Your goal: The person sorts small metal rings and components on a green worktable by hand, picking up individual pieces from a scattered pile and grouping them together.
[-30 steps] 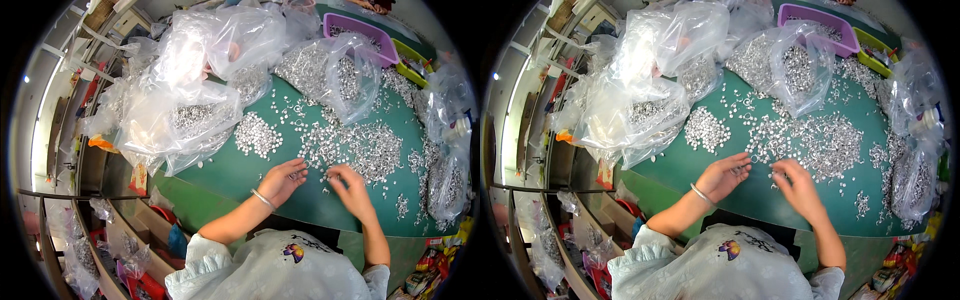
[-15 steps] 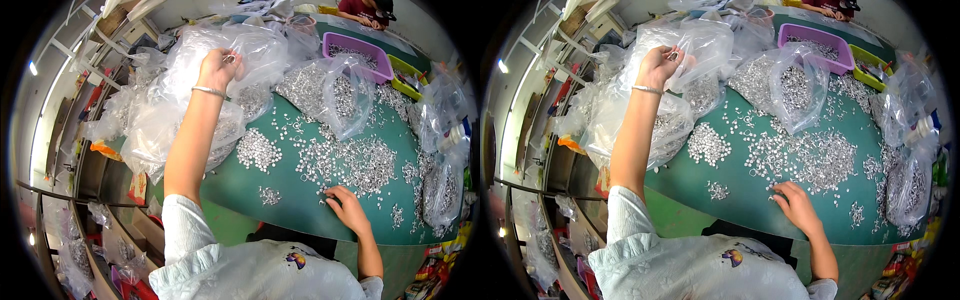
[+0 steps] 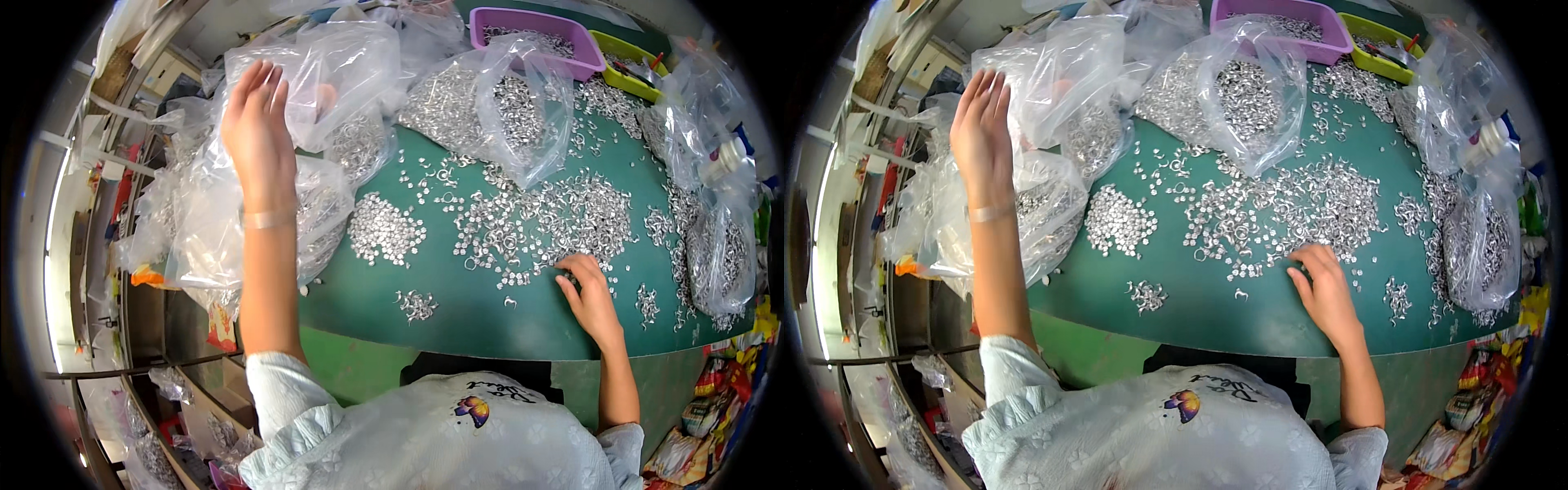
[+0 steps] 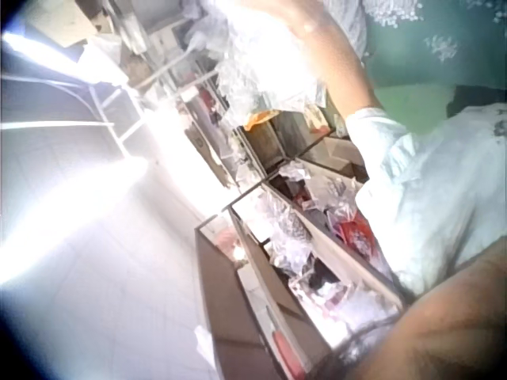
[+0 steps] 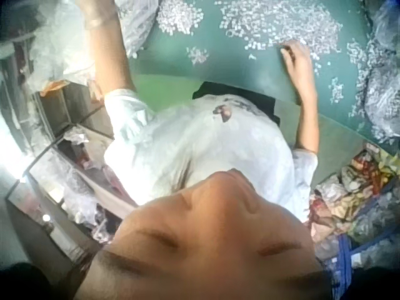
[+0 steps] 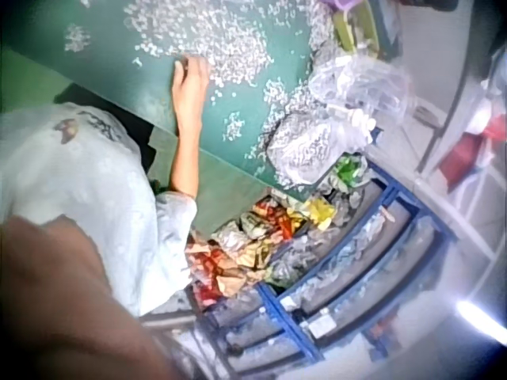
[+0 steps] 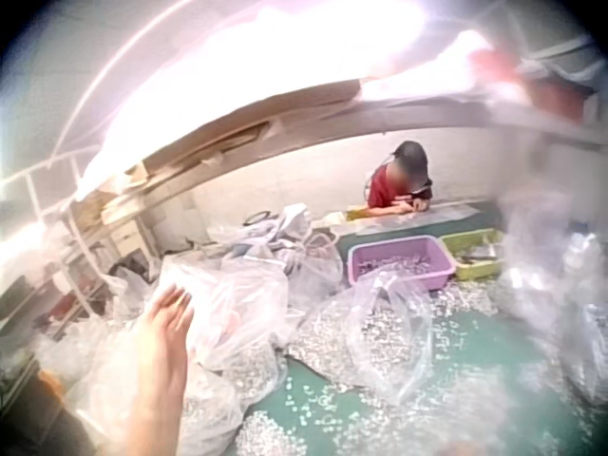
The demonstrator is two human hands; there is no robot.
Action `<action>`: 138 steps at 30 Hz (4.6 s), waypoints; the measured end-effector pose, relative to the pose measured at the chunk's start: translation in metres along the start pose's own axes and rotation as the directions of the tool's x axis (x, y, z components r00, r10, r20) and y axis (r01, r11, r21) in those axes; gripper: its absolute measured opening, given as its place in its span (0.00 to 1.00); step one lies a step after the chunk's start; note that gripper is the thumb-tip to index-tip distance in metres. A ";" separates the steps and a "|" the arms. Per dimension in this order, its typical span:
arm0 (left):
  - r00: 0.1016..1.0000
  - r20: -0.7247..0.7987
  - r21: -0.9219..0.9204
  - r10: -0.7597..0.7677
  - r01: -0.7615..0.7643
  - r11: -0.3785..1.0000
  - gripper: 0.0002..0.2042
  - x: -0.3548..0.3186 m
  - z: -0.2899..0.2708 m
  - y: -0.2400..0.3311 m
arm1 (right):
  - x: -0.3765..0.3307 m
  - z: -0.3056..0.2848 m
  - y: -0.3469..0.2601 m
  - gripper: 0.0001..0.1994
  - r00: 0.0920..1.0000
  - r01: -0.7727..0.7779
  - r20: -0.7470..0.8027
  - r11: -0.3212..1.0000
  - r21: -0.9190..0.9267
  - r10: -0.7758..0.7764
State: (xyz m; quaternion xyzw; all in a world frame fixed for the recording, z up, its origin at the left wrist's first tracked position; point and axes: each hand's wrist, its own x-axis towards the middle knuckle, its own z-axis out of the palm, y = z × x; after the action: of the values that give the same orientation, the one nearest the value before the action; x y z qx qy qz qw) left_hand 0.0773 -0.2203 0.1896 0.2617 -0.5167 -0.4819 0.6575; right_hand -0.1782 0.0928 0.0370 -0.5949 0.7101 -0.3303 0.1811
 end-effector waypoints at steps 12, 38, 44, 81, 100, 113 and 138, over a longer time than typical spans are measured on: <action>0.773 0.572 0.773 -0.275 -0.396 0.497 0.17 -0.161 -0.013 -0.163 | 0.091 0.071 0.010 0.30 0.957 0.287 0.129 0.898 -0.333 -0.258; 0.439 0.857 0.510 -0.269 -0.652 0.561 0.18 -0.233 0.044 -0.150 | 0.022 0.046 0.047 0.13 0.951 0.231 -0.146 0.939 -0.254 -0.273; 0.535 0.818 0.530 -0.210 -0.562 0.635 0.08 -0.199 0.053 -0.160 | 0.058 0.016 0.067 0.05 0.921 -0.041 -0.381 0.993 0.112 0.080; 0.304 0.939 0.329 -0.158 -0.671 0.664 0.17 -0.245 0.117 -0.160 | 0.026 -0.023 0.076 0.10 0.954 -0.230 -0.243 0.950 -0.209 0.177; 0.068 0.608 0.469 -0.791 0.773 0.427 0.12 -0.244 0.152 -0.147 | 0.012 -0.032 0.079 0.04 0.929 -0.290 -0.297 0.935 -0.207 0.222; -0.109 0.652 0.272 -0.750 0.957 0.097 0.11 -0.244 0.135 -0.147 | 0.000 -0.092 0.093 0.09 0.785 -0.366 0.023 0.434 0.823 0.619; 0.095 0.610 0.125 -0.787 0.969 0.214 0.13 -0.264 0.060 -0.105 | -0.001 -0.019 0.059 0.04 0.948 -0.198 -0.226 0.972 0.129 0.223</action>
State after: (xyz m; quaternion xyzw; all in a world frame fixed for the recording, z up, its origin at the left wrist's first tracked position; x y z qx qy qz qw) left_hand -0.0172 -0.0141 0.0077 0.2602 -0.3299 -0.9044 0.0742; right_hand -0.2330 0.1029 0.0098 -0.4612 0.7679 -0.4151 0.1593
